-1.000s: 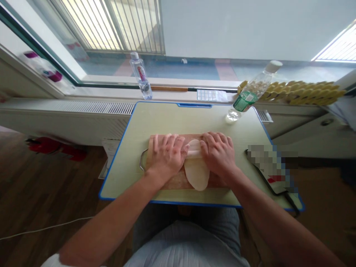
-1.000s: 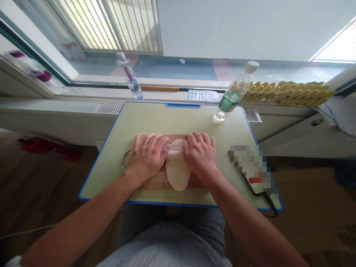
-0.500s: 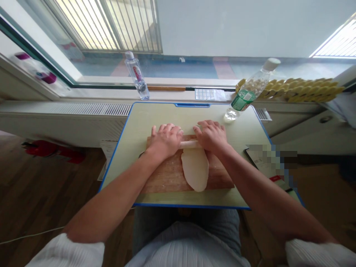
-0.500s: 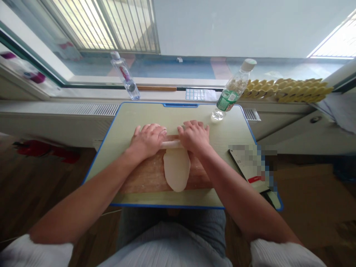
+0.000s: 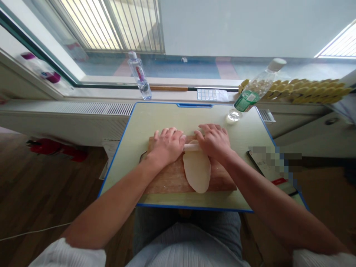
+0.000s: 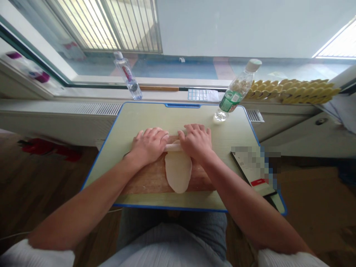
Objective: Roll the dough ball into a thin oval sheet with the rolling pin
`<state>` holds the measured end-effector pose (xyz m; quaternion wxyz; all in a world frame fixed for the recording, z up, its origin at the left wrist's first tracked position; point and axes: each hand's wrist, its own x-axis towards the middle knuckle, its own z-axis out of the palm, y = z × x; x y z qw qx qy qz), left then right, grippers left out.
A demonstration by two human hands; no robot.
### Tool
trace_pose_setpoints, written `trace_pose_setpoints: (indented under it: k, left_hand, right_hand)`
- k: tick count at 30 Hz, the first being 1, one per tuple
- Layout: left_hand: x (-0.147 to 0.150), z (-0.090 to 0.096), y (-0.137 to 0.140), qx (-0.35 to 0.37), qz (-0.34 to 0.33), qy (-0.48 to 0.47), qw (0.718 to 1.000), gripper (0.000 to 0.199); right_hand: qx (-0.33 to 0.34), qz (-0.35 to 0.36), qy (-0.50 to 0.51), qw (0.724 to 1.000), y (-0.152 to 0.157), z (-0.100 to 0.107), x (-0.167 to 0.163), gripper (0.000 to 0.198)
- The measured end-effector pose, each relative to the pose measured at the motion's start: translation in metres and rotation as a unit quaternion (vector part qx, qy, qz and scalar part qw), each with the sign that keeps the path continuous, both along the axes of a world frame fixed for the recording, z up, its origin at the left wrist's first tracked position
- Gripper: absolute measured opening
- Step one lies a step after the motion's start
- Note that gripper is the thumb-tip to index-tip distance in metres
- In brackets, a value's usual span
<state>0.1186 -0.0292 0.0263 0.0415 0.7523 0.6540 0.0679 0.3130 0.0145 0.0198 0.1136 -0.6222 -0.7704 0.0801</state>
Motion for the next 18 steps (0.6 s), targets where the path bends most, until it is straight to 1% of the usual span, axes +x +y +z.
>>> trace_pose_setpoints:
  k: [2,4,9,13,15,18]
  left_hand:
    - [0.000,-0.002,-0.007,0.010,-0.002,-0.001,1.000,0.046]
    - [0.000,-0.001,-0.005,0.009,-0.001,-0.001,1.000,0.045]
    - [-0.003,0.002,0.025,0.002,0.008,-0.007,1.000,0.045]
    - [-0.006,0.005,0.047,-0.003,0.019,-0.002,1.000,0.044]
    - [-0.006,0.006,0.051,-0.006,0.020,0.005,1.000,0.045]
    - [-0.007,0.006,0.047,-0.009,0.012,0.010,1.000,0.046]
  right_hand:
    - [0.002,0.002,0.001,1.000,-0.005,0.001,0.001,0.051]
    - [-0.002,0.002,0.003,1.000,-0.001,0.001,0.000,0.051]
    - [-0.022,-0.001,-0.005,1.000,0.033,0.000,-0.007,0.051]
    - [-0.013,-0.012,-0.014,1.000,0.052,-0.001,-0.013,0.052]
    - [-0.017,-0.016,-0.013,1.000,0.054,0.000,-0.013,0.053]
    - [-0.028,-0.016,-0.009,0.999,0.049,0.001,-0.011,0.054]
